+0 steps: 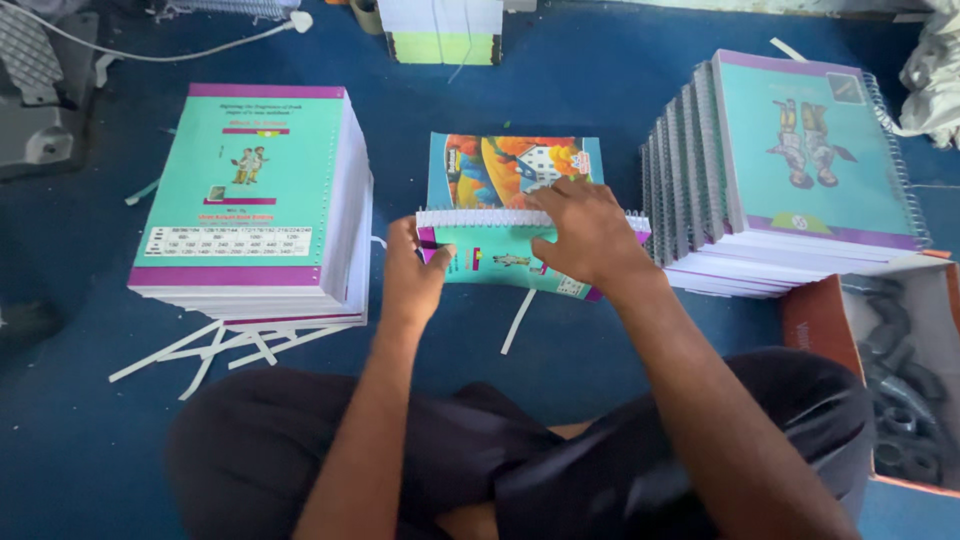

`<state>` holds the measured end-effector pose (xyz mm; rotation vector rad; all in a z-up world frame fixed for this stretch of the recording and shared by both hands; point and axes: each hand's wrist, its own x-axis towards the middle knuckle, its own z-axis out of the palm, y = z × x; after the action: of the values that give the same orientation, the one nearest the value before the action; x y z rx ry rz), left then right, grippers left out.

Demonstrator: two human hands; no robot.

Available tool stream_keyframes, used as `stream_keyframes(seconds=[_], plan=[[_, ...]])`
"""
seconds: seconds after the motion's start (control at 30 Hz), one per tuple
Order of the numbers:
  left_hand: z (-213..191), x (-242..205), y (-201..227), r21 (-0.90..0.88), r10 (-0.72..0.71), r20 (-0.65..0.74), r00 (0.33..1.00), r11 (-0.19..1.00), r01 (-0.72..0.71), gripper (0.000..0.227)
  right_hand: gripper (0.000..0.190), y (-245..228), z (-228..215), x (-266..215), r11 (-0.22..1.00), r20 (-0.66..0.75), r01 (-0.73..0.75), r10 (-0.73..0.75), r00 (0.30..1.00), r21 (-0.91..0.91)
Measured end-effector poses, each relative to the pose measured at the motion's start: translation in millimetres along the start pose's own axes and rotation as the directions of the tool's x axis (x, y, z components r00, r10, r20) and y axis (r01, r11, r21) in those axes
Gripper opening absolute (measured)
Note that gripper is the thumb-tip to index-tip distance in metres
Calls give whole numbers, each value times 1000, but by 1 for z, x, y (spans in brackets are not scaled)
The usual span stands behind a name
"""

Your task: The person inserts a plastic spiral binding into the punched holes of a notebook, secures the ends, and places the finished notebook on a stack.

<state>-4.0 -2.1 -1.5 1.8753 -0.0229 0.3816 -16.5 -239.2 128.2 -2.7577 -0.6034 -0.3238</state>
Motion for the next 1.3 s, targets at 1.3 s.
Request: stream_keyframes(seconds=[1.3], plan=[[18, 35, 223, 529, 82, 275, 958, 819, -221, 48, 38, -98, -65, -24, 762, -18, -511, 563, 826, 399]])
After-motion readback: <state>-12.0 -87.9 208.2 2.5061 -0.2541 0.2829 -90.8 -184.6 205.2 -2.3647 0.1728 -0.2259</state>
